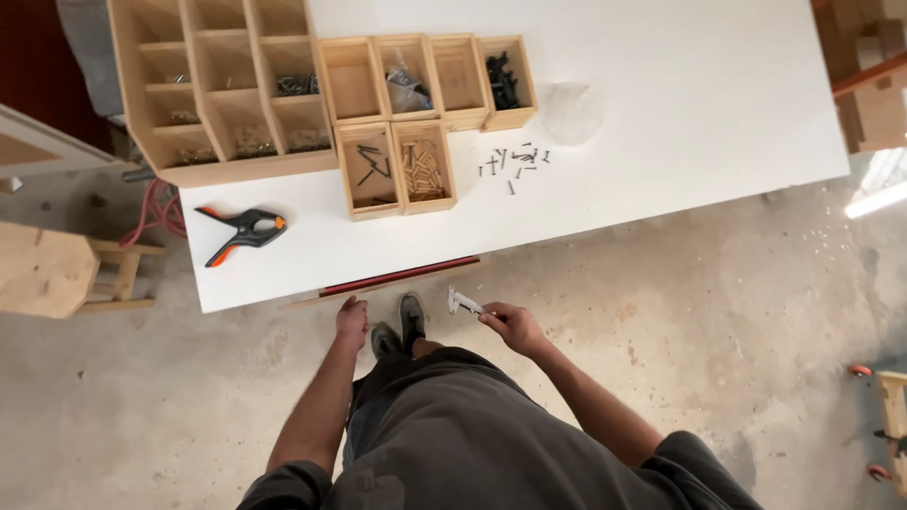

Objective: Sorting small screws from a bag into an organizer and measuring them with a caliper

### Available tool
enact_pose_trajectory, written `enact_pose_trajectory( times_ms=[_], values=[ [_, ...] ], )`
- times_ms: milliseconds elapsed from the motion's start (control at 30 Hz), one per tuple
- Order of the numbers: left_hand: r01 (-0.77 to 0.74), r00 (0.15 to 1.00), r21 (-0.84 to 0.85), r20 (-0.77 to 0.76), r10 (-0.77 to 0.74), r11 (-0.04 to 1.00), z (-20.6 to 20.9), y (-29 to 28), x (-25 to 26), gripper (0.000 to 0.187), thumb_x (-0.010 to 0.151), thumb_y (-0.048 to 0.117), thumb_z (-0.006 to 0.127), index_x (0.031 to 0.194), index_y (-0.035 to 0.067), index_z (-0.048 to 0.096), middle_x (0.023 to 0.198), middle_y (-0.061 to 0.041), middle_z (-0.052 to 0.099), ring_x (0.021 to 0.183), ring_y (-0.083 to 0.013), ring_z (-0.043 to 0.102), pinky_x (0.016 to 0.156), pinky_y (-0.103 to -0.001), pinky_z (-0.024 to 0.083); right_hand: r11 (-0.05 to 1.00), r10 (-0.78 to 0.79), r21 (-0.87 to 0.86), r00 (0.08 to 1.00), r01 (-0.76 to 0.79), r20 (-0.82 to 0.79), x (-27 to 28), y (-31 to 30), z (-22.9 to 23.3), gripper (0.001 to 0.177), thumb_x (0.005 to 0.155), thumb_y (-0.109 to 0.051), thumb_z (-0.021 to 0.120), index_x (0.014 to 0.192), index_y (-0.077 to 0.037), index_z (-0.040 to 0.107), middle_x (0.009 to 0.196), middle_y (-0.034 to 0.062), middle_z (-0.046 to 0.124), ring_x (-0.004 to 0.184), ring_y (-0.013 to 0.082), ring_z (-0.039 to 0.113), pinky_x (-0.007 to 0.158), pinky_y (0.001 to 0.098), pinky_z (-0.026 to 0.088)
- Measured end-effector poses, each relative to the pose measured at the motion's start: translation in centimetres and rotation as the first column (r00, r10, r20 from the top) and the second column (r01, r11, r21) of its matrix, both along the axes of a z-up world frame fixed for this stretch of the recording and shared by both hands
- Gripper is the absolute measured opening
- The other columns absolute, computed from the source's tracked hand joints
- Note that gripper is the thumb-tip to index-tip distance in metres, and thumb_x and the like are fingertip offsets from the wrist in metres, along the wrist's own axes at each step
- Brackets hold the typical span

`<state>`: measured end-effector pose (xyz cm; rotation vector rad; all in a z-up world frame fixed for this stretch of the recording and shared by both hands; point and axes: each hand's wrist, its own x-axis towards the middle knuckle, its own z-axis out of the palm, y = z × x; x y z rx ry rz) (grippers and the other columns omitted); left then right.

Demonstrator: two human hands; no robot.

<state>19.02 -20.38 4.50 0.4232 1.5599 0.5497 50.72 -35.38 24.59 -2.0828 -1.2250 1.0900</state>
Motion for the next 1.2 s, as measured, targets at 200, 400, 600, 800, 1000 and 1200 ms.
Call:
enact_pose_trajectory(
  times_ms=[200, 400, 600, 800, 1000, 1200],
  values=[
    [0.007, 0.995, 0.071, 0.094, -0.014, 0.997, -4.6, 3.9, 4.6, 0.04, 0.094, 0.016, 0.065, 0.13, 0.006, 0.05, 0.067, 0.001, 0.042, 0.048, -0.011, 0.041, 0.038, -0.025, 0.033, 0.949, -0.305, 0.075, 0.952, 0.305, -0.008, 0.0, -2.5, 3.5, 0.017, 0.095, -0.036, 0.078, 0.098, -0.019, 0.078, 0.061, 0.0, 0.068, 0.061, 0.0132, 0.062, 0.062, 0.0293, 0.054],
    [0.21, 0.975, 0.047, 0.058, -0.213, 0.977, -5.3, 6.1, 5.7, 0.035, 0.092, 0.023, 0.068, 0.12, 0.005, 0.057, 0.08, -0.002, 0.049, 0.059, -0.0134, 0.048, 0.047, -0.028, 0.038, 0.916, -0.374, 0.123, 0.924, 0.381, -0.075, 1.4, -3.1, 5.2, 0.014, 0.095, -0.029, 0.079, 0.096, -0.015, 0.078, 0.057, 0.0012, 0.061, 0.06, 0.0102, 0.055, 0.061, 0.0272, 0.05],
    [0.422, 0.905, -0.033, -0.04, -0.423, 0.906, -3.4, 7.5, 5.5, 0.048, 0.089, 0.037, 0.073, 0.122, 0.004, 0.063, 0.1, -0.009, 0.059, 0.077, -0.0177, 0.057, 0.063, -0.034, 0.047, 0.939, -0.32, 0.105, 0.944, 0.328, -0.088, 6.0, -1.4, 6.6, 0.02, 0.097, -0.032, 0.077, 0.088, -0.014, 0.075, 0.056, 0.002, 0.061, 0.057, 0.0122, 0.055, 0.059, 0.028, 0.05],
    [0.525, 0.829, -0.163, -0.121, -0.545, 0.835, -1.3, 6.2, 7.3, 0.062, 0.086, 0.05, 0.079, 0.124, 0.003, 0.07, 0.121, -0.016, 0.069, 0.095, -0.0221, 0.066, 0.079, -0.039, 0.055, 0.983, -0.174, 0.04, 0.98, 0.179, -0.095, 15.5, 2.1, 5.1, 0.03, 0.097, -0.04, 0.074, 0.083, -0.014, 0.069, 0.056, 0.0029, 0.061, 0.057, 0.0163, 0.058, 0.059, 0.0298, 0.048],
    [0.553, 0.833, -0.186, 0.129, -0.537, 0.812, 13.3, 0.4, 20.0, 0.023, 0.086, 0.027, 0.08, 0.094, 0.006, 0.075, 0.069, -0.008, 0.056, 0.058, -0.0188, 0.052, 0.05, -0.033, 0.04, 0.997, 0.07, 0.0, 0.987, -0.071, -0.146, 25.0, 6.3, 1.4, 0.037, 0.093, -0.043, 0.079, 0.084, -0.011, 0.063, 0.06, 0.0085, 0.056, 0.061, 0.0206, 0.056, 0.061, 0.0345, 0.045],
    [-0.007, 0.887, -0.071, 0.461, 0.039, 0.997, 20.8, 0.8, 31.9, 0.02, 0.096, 0.024, 0.064, 0.1, 0.006, 0.072, 0.072, -0.012, 0.063, 0.061, -0.0234, 0.061, 0.055, -0.033, 0.054, 0.953, 0.299, 0.004, 0.944, -0.302, -0.139, 25.6, 13.4, 6.8, 0.046, 0.087, -0.043, 0.082, 0.077, -0.007, 0.055, 0.06, 0.0156, 0.057, 0.062, 0.0313, 0.058, 0.065, 0.042, 0.048]
  ],
)
